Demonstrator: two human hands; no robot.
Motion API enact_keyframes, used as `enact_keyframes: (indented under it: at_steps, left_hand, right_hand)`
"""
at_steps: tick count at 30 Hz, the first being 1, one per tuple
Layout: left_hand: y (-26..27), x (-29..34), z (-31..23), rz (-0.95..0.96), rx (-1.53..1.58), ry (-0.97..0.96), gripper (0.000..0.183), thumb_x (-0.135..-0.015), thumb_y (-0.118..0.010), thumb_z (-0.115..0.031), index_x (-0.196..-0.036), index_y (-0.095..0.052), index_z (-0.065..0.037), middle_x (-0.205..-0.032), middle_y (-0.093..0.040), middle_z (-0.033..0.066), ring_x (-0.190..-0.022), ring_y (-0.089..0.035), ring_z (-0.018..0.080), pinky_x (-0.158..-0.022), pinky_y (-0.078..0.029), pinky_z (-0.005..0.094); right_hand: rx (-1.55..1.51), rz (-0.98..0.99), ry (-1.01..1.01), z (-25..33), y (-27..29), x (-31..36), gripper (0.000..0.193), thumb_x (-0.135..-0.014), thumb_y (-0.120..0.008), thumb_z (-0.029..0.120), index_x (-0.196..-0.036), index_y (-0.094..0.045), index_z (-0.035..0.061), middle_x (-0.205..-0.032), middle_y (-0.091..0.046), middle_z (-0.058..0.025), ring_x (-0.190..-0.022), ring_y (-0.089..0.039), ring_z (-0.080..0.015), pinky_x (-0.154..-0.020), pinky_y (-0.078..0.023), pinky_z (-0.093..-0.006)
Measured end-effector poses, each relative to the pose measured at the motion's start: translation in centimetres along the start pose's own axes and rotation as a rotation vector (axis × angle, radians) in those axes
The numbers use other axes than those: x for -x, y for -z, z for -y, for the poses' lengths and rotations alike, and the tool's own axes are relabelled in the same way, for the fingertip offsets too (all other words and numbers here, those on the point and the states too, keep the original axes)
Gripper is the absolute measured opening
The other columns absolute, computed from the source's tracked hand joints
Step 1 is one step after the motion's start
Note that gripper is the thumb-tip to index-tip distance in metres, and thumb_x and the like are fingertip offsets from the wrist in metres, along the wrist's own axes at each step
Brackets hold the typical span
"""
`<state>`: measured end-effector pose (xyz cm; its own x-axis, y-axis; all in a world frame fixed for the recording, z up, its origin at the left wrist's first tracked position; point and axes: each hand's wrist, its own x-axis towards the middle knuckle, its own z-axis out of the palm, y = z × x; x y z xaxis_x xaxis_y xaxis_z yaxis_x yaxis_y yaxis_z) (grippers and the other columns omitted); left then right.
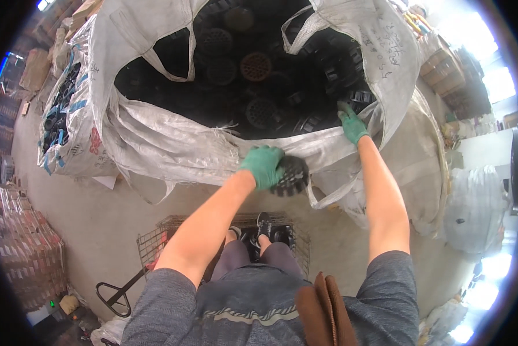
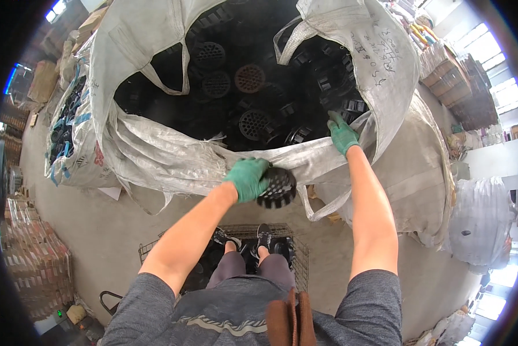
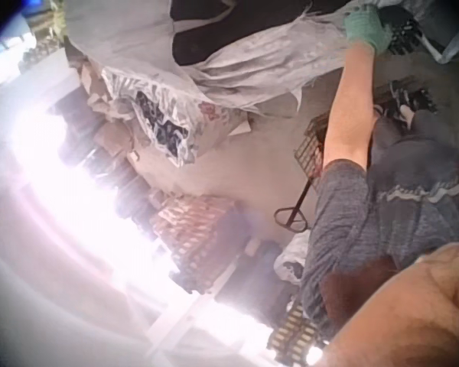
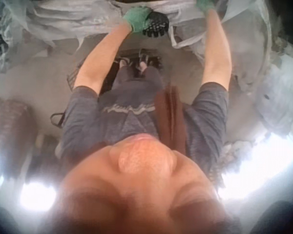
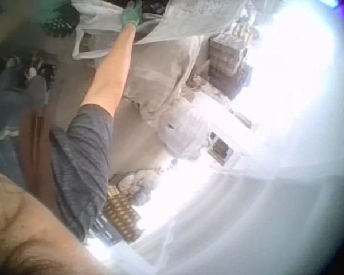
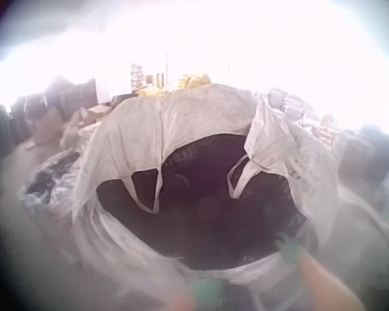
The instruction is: The person pulls a pallet truck carrying a wire container over to a large bulk bag. The person then removes plastic parts from the bulk bag and places them into the wire container by hand.
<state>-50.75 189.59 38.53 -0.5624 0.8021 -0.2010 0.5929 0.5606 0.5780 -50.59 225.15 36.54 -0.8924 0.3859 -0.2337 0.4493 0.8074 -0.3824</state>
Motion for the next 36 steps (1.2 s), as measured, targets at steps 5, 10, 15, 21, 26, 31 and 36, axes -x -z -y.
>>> enact_keyframes:
  at_steps: [5,10,15,21,26,31,36]
  left_hand:
    - [-4.4,2.3,1.7,-0.176,0.045,-0.149,0.049,-0.084,-0.066,-0.017,-0.128,-0.056,0.0,-0.137,-0.057,0.0189,-0.134,-0.048,0.0356,-0.118,-0.032,0.0503]
    - [-6.2,1.6,4.1,-0.226,0.152,-0.122,0.069,-0.086,-0.066,-0.009,-0.15,-0.041,-0.007,-0.152,-0.045,0.0125,-0.144,-0.038,0.0315,-0.127,-0.019,0.0471]
    - [-4.9,0.0,3.5,-0.105,0.163,-0.018,0.058,-0.091,-0.06,-0.011,-0.146,-0.045,-0.01,-0.149,-0.048,0.0125,-0.143,-0.04,0.0303,-0.125,-0.018,0.051]
    - [-1.8,3.5,2.5,-0.148,0.059,0.011,0.05,-0.092,-0.058,-0.017,-0.139,-0.047,-0.005,-0.144,-0.05,0.0188,-0.136,-0.047,0.0348,-0.121,-0.026,0.054]
    - [0.5,7.6,2.4,-0.005,0.331,0.22,0.048,-0.092,-0.059,-0.013,-0.138,-0.05,-0.002,-0.133,-0.059,0.0202,-0.13,-0.053,0.0356,-0.103,-0.049,0.0437]
    - [0.0,13.9,2.6,-0.256,1.465,-0.285,0.061,-0.091,-0.072,-0.034,-0.141,-0.053,-0.005,-0.163,-0.03,0.0137,-0.148,-0.034,0.0306,-0.118,-0.034,0.0425]
    - [0.4,17.2,-1.5,-0.45,1.871,-0.343,0.064,-0.088,-0.072,-0.035,-0.14,-0.051,-0.004,-0.156,-0.04,0.0186,-0.139,-0.045,0.035,-0.115,-0.039,0.0505]
  right_hand:
    - [-0.303,0.002,0.041,-2.2,-0.8,-0.8,0.053,-0.098,-0.052,0.043,-0.147,-0.049,0.0244,-0.149,-0.054,-0.0104,-0.137,-0.051,-0.0292,-0.117,-0.032,-0.0406]
    - [0.114,0.074,-0.087,2.3,0.0,-1.2,0.063,-0.089,-0.058,0.047,-0.146,-0.052,0.0207,-0.147,-0.056,-0.0101,-0.136,-0.052,-0.0273,-0.116,-0.034,-0.0418]
    - [0.374,0.144,-0.183,4.2,2.0,-1.3,0.061,-0.09,-0.052,0.034,-0.147,-0.05,0.0136,-0.148,-0.054,-0.0153,-0.135,-0.052,-0.0324,-0.115,-0.036,-0.0446]
    - [-0.163,-0.493,0.172,9.8,8.2,8.4,0.053,-0.084,-0.048,0.004,-0.137,-0.053,0.0096,-0.127,-0.067,-0.0156,-0.116,-0.063,-0.0393,-0.1,-0.049,-0.0421]
    - [-0.879,-0.714,0.278,9.8,12.9,11.7,0.051,-0.08,-0.052,-0.011,-0.13,-0.056,0.0016,-0.109,-0.069,-0.0099,-0.097,-0.064,-0.0141,-0.089,-0.052,-0.0278]
    - [-0.48,-0.548,0.415,12.8,8.4,15.1,0.043,-0.082,-0.055,0.0,-0.125,-0.058,0.0023,-0.101,-0.07,-0.015,-0.09,-0.067,-0.021,-0.081,-0.054,-0.036]
    - [-0.526,-0.037,0.433,21.1,-2.0,22.2,0.04,-0.092,-0.069,0.019,-0.128,-0.054,0.0097,-0.099,-0.073,-0.0163,-0.085,-0.071,-0.0259,-0.079,-0.058,-0.041]
